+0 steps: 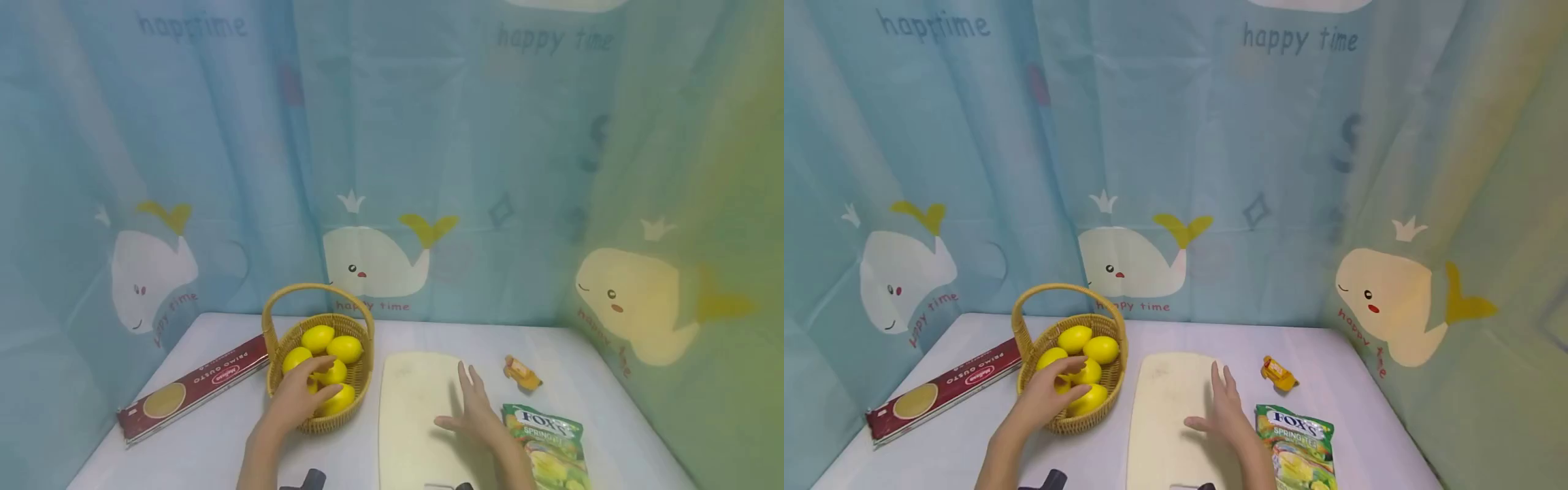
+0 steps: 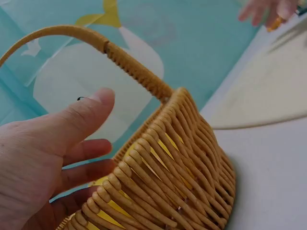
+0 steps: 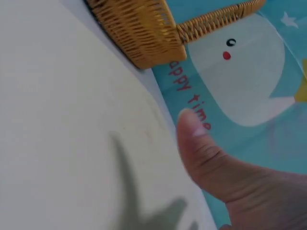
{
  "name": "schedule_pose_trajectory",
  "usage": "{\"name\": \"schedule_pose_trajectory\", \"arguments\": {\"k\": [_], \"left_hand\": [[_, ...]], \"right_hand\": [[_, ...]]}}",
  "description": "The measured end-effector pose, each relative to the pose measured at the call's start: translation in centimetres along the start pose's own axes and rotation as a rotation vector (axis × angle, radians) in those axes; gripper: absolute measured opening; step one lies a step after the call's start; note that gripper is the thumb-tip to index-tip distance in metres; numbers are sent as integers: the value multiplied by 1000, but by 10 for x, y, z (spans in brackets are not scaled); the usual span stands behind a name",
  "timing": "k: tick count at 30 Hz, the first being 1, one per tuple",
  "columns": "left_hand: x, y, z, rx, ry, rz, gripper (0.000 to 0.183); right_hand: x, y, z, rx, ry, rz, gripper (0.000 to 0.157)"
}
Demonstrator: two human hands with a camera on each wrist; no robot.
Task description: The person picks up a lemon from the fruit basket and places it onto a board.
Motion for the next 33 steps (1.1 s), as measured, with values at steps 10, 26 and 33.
{"name": "schedule_pose_trajectory", "arguments": {"k": [10, 26, 33], "left_hand": [[-3, -7, 6, -47, -102, 0, 49], [-6, 4, 4, -127, -263, 122, 48], [-7, 9, 4, -178, -284, 159, 43]], "right_hand": [[-12, 21, 11, -23, -16, -111, 112], [-22, 37, 18, -103, -94, -159, 102], [-19, 37, 18, -97, -111, -109, 102]]}}
Point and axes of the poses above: each hand's wrist, its own z-axis towards the middle knuckle, its own x-axis out of the back of the hand, y = z × x, the point moved 5 cm from there along z, towards the middle knuckle, and after that the axes turned 13 degrees about -x, right-handed, at the moved point
